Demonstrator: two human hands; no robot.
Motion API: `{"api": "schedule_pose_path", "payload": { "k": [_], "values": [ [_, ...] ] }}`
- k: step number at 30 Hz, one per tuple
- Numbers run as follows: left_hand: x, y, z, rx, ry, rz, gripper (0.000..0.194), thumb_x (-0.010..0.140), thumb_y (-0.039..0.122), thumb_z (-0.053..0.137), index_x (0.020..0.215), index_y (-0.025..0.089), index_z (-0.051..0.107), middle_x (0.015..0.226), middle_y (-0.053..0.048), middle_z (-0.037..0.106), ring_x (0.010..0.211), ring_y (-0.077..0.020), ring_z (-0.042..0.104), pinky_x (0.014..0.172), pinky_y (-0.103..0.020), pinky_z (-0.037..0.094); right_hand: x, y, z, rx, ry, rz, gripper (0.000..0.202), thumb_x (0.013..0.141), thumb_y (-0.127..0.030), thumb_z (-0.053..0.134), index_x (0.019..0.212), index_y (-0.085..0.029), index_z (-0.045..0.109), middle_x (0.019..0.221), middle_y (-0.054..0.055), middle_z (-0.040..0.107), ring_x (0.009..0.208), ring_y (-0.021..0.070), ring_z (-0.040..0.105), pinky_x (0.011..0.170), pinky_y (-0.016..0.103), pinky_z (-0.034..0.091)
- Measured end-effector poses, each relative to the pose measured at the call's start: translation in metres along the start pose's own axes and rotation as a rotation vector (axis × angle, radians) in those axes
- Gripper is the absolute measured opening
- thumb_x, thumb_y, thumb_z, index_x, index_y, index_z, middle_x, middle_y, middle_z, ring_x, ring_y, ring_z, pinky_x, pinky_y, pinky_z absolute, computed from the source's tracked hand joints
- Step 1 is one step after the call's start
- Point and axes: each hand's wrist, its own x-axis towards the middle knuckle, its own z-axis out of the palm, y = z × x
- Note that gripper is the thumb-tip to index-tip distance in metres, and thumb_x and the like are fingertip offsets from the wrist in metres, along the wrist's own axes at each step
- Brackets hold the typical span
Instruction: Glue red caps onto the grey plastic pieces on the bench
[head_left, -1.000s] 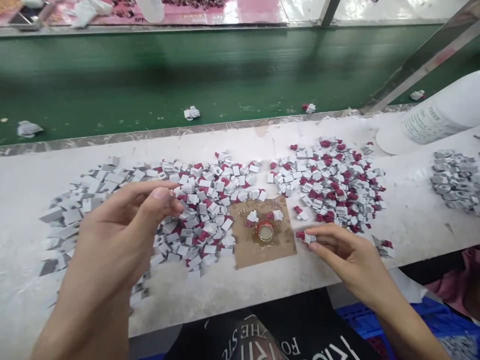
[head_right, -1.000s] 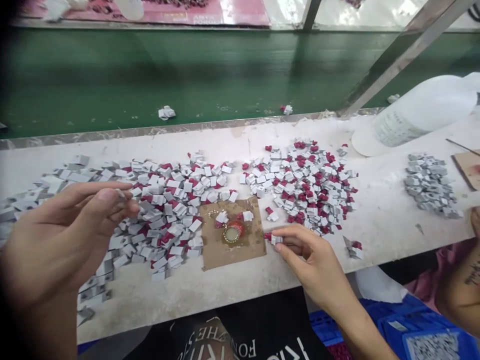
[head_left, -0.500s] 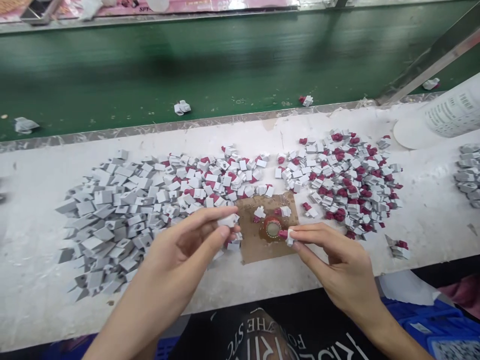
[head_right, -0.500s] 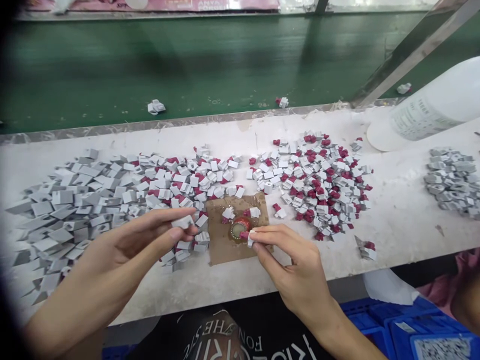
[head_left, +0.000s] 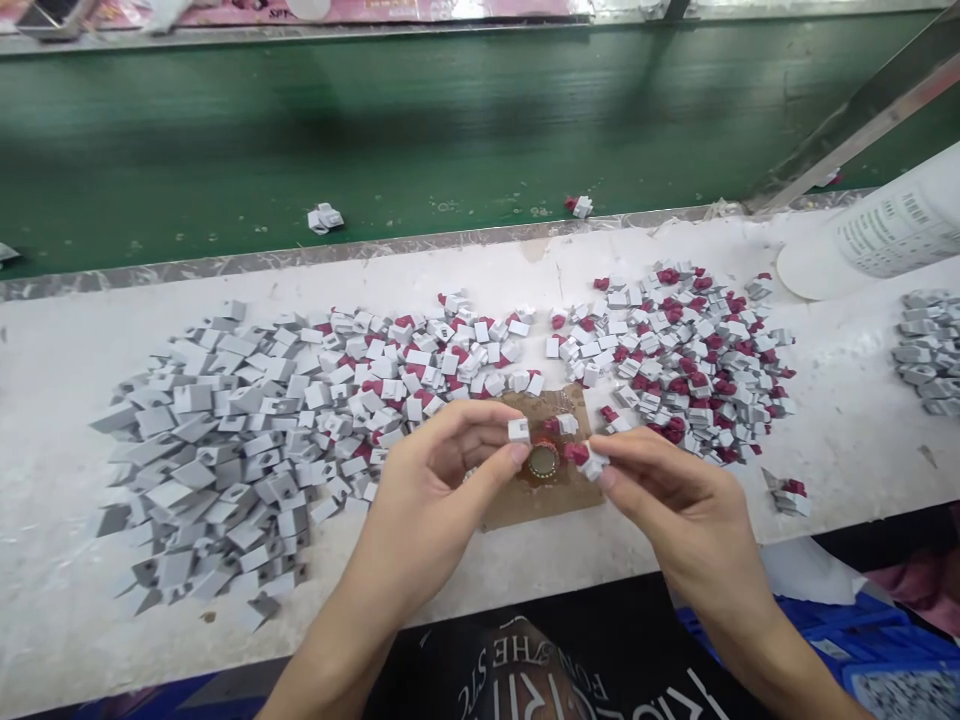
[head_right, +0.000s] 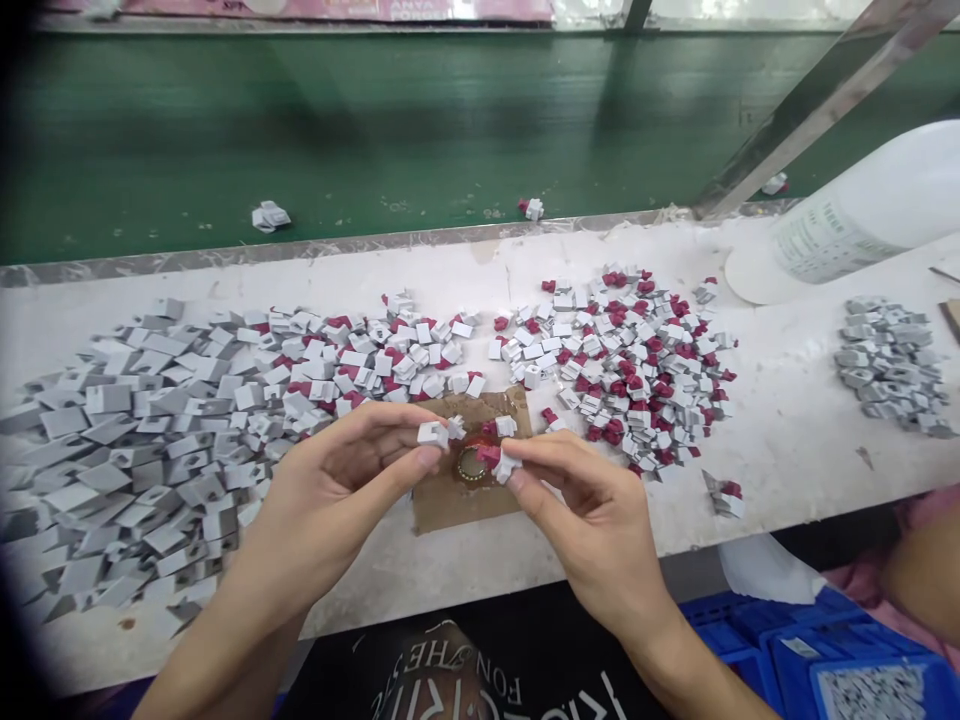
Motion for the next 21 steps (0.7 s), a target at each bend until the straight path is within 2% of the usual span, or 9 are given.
{"api": "schedule_pose_path", "payload": {
  "k": [5,8,12,18,21],
  "values": [
    [0.009,0.005,0.017,-0.127,-0.120,0.021,0.008,0.103,0.030,0.087,0.110,0.030,0.087,0.107,-0.003,0.091,0.100,-0.0247,0.090,0.090,-0.035,0.078,0.014,-0.004,0.002,0.272,-0.016,0.084,0.015,0.102,-0.043,0.097,0.117,-0.040,0.098,0.111,0.003,0.093,0.104,0.0240,0.090,0.091,0.035,0.077],
    [0.010,0.006,0.022,-0.184,-0.159,0.049,0.008,0.104,0.028,0.088,0.111,0.026,0.087,0.106,-0.003,0.091,0.100,-0.0209,0.090,0.089,-0.027,0.075,0.019,-0.004,0.004,0.307,-0.030,0.083,0.012,0.103,-0.040,0.097,0.115,-0.041,0.098,0.109,0.002,0.092,0.103,0.0204,0.089,0.089,0.029,0.074],
    [0.010,0.003,0.022,-0.220,-0.177,0.047,0.008,0.104,0.026,0.090,0.112,0.026,0.087,0.106,-0.002,0.091,0.101,-0.0185,0.090,0.089,-0.022,0.073,0.019,-0.002,0.004,0.295,-0.058,0.076,0.012,0.105,-0.038,0.094,0.116,-0.041,0.098,0.111,0.002,0.092,0.104,0.0190,0.087,0.088,0.027,0.072],
    [0.011,0.000,0.019,-0.121,-0.179,0.106,0.008,0.104,0.027,0.088,0.112,0.028,0.090,0.110,-0.003,0.089,0.104,-0.0204,0.088,0.095,-0.028,0.074,0.023,-0.012,0.003,0.094,-0.099,-0.023,0.025,0.104,-0.021,0.089,0.117,-0.040,0.099,0.102,0.002,0.089,0.093,0.0167,0.083,0.078,0.024,0.068],
    [0.010,0.007,0.014,-0.036,-0.186,0.153,0.009,0.105,0.023,0.084,0.110,0.029,0.089,0.108,-0.002,0.088,0.101,-0.0200,0.087,0.093,-0.028,0.073,0.027,-0.022,-0.001,0.075,-0.155,-0.025,0.026,0.102,-0.020,0.089,0.116,-0.039,0.099,0.101,0.003,0.089,0.090,0.0185,0.083,0.072,0.026,0.068]
  ]
}}
